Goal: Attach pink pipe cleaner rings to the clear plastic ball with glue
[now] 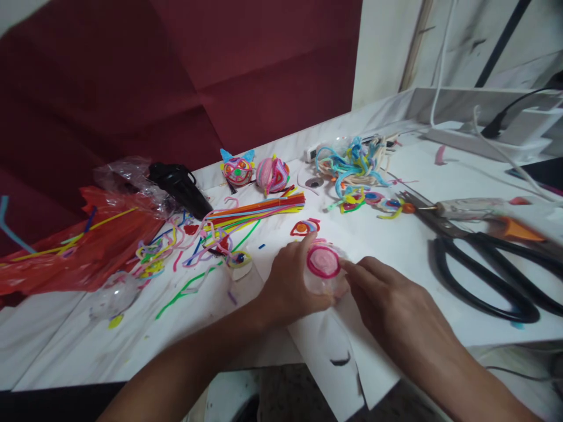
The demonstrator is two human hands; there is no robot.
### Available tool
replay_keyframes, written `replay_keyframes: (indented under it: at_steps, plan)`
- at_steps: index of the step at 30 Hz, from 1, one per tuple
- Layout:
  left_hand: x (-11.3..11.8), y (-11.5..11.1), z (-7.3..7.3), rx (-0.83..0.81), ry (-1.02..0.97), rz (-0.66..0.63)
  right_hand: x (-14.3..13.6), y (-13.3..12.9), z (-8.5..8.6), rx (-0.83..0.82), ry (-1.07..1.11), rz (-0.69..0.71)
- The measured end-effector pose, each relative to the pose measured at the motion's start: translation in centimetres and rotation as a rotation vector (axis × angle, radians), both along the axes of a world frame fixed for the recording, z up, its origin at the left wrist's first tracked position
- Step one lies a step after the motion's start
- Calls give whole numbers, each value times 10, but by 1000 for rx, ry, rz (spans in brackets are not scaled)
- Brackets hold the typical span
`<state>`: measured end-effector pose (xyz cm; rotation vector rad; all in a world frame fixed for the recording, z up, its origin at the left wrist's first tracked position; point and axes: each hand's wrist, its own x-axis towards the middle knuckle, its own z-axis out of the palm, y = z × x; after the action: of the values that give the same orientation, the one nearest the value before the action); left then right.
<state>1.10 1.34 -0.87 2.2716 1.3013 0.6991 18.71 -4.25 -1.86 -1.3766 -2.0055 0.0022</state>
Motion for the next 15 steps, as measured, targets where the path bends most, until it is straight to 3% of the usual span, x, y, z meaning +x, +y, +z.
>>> replay_keyframes:
  at_steps: [3,7,12,15]
  plan:
    - [1,-8,2,24,42,20,8,6,2,-35,10,56]
    - [-12,-3,13,74,118,-152,11,7,1,-35,5,57]
    - [-22,13,22,302,192,-370,7,5,-3,-12,-6,30]
    - [-20,18,24,343,206,-425,5,3,-4,-5,11,10]
